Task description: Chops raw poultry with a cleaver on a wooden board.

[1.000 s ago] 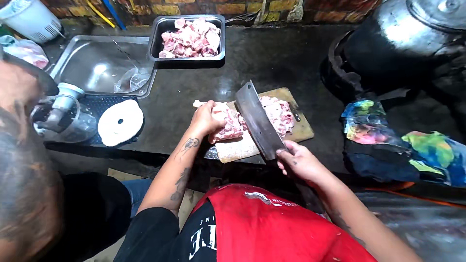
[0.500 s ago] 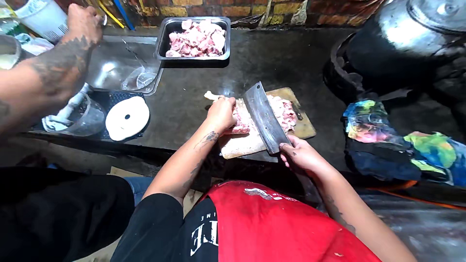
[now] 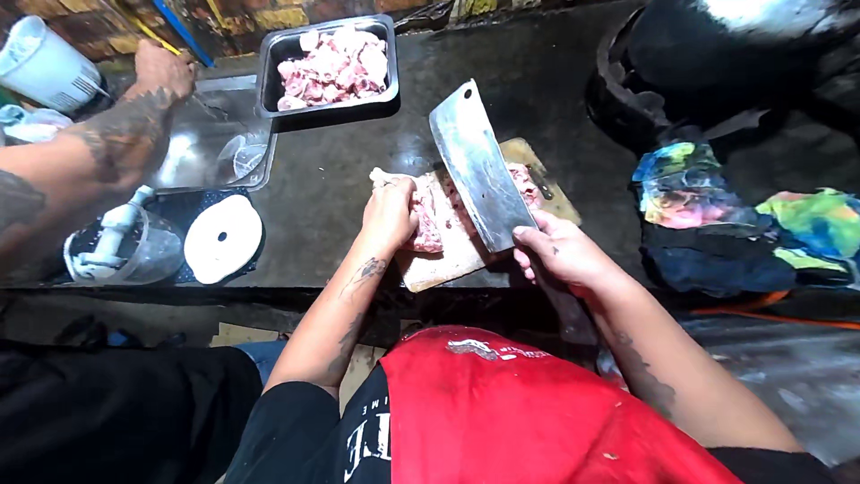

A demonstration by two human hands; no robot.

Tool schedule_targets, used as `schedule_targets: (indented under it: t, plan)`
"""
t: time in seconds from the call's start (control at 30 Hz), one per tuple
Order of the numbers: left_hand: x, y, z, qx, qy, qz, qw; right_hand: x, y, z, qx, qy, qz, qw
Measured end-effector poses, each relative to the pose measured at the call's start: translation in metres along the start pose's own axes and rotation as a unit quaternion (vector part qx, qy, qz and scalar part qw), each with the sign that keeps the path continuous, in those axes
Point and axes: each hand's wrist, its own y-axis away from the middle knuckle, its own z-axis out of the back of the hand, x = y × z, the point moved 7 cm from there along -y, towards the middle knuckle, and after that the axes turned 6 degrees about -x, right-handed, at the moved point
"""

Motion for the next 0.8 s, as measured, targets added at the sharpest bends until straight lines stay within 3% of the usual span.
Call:
schedule_targets:
  t: [0.07, 0.27, 0.47, 0.8]
  plan:
    - [-0.002, 0.001, -0.002, -0.011, 0.016, -0.025, 0.999, -0.001, -0.008, -0.002, 0.009, 0.014, 0.001, 1.0]
    - [-0.016, 0.012, -0.012, -0.12, 0.106, -0.199, 0.967, 0.007, -0.035, -0.011, 0.052, 0.039, 0.042, 0.997]
    - [-0.018, 0.015, -0.019, -0.154, 0.119, -0.226, 0.955, 0.021, -0.051, -0.021, 0.06, 0.1, 0.058, 0.991]
    - [-0.012, 0.017, -0.02, -0.208, 0.135, -0.231, 0.941, 0.012, -0.05, -0.027, 0.112, 0.128, 0.014, 0.985]
